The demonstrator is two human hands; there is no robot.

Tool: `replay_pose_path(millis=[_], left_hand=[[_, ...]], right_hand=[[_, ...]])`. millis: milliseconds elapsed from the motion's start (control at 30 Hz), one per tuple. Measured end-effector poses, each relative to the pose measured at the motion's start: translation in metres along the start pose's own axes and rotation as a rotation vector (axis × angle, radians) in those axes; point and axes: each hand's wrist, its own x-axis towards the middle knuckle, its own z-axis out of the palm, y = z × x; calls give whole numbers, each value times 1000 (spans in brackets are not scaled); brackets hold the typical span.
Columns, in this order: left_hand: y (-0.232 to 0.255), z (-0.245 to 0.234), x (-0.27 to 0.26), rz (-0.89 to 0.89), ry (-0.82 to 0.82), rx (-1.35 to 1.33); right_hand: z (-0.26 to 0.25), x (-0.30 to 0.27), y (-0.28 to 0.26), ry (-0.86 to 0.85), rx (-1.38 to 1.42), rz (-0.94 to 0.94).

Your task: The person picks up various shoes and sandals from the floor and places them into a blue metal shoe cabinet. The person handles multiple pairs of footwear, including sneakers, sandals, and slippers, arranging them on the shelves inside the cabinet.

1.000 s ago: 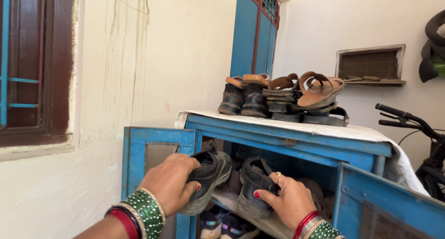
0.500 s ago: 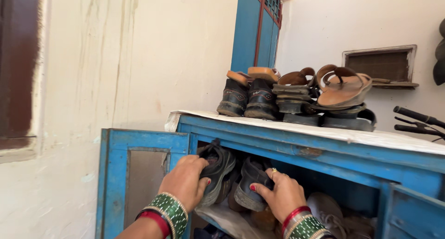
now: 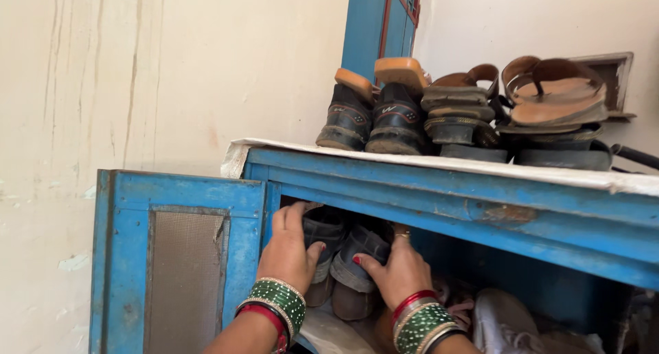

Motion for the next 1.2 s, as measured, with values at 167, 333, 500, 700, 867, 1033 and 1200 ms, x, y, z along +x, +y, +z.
replay_pose_path(millis=[167, 333, 500, 700, 867, 1033, 1200], left_hand=[[8, 0, -10, -232, -249, 306], [0, 2, -10, -230, -329, 239], [-27, 6, 0, -102, -375, 67], [-27, 7, -7, -205, -350, 49], [-24, 17, -15, -179, -198, 19], [-36, 37, -4, -38, -24, 23], [-59, 57, -1, -131, -173, 84]], right_hand=[[27, -2, 14, -6, 154, 48], [28, -4, 14, -123, 283, -42], [8, 0, 4, -241, 188, -106], [16, -5, 10, -180, 170, -40], [24, -6, 18, -183, 202, 4], [28, -3, 23, -191, 207, -1], [40, -1, 32, -23, 328, -76]])
